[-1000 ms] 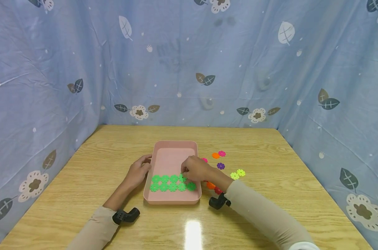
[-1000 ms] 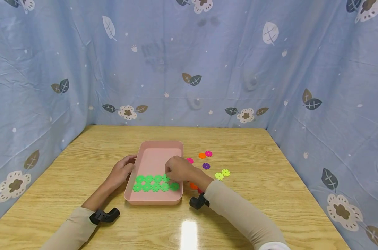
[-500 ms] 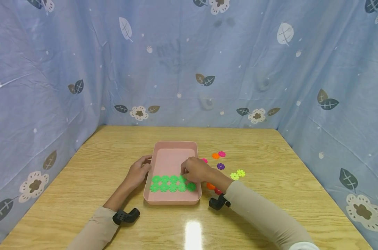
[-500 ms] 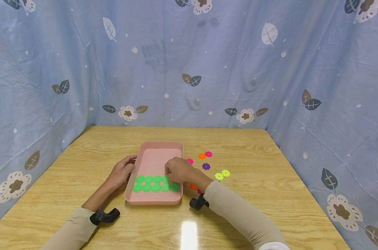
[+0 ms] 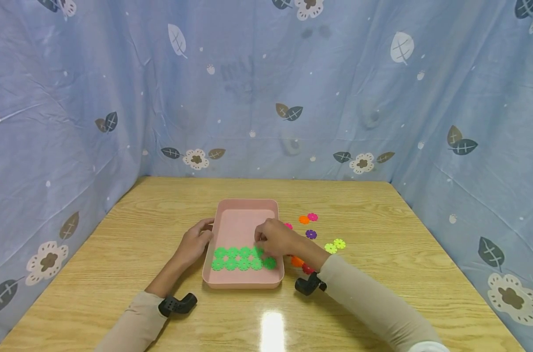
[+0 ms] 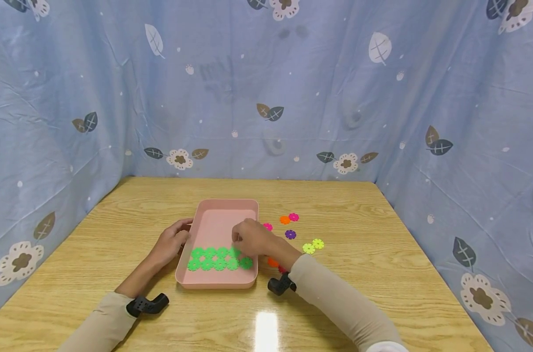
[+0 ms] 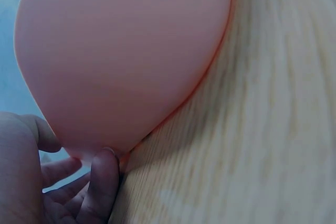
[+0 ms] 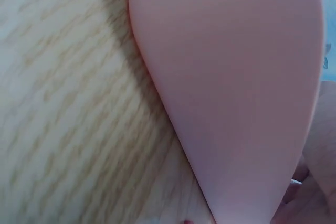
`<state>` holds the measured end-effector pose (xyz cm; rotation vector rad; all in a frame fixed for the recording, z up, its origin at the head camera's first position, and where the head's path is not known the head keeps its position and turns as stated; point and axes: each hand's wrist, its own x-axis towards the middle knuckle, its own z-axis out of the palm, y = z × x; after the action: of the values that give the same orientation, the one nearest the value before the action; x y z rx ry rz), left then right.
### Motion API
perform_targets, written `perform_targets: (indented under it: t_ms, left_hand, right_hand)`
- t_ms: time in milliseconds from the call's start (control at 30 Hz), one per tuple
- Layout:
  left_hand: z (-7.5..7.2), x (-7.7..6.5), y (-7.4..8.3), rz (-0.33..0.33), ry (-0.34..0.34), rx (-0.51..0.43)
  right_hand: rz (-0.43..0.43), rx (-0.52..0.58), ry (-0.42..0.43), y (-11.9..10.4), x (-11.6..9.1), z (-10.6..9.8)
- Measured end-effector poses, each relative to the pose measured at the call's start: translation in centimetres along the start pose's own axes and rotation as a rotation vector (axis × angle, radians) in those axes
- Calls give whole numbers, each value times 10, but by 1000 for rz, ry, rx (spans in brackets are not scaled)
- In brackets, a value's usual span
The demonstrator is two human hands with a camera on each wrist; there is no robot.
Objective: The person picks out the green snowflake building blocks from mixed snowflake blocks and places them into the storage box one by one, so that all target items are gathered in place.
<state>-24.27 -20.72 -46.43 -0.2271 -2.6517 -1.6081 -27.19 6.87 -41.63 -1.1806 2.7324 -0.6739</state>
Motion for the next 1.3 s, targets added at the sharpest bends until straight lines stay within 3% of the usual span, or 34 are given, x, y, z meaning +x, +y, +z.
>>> perform_targets:
  t_ms: [333, 600, 1033, 1300]
  left_hand:
    - [0, 1, -1, -8, 0, 8]
    - [-1, 0, 0, -18, -4, 2]
    - [0, 1, 0, -7, 2, 7]
    - [0, 1, -1, -7, 2, -1]
  right_hand:
    - [-54, 44, 89, 8, -5, -12]
    - [-15, 105, 146, 13, -11, -29]
    - [-50, 30, 227, 28, -26, -51]
    - [-15, 43, 244, 37, -39, -59]
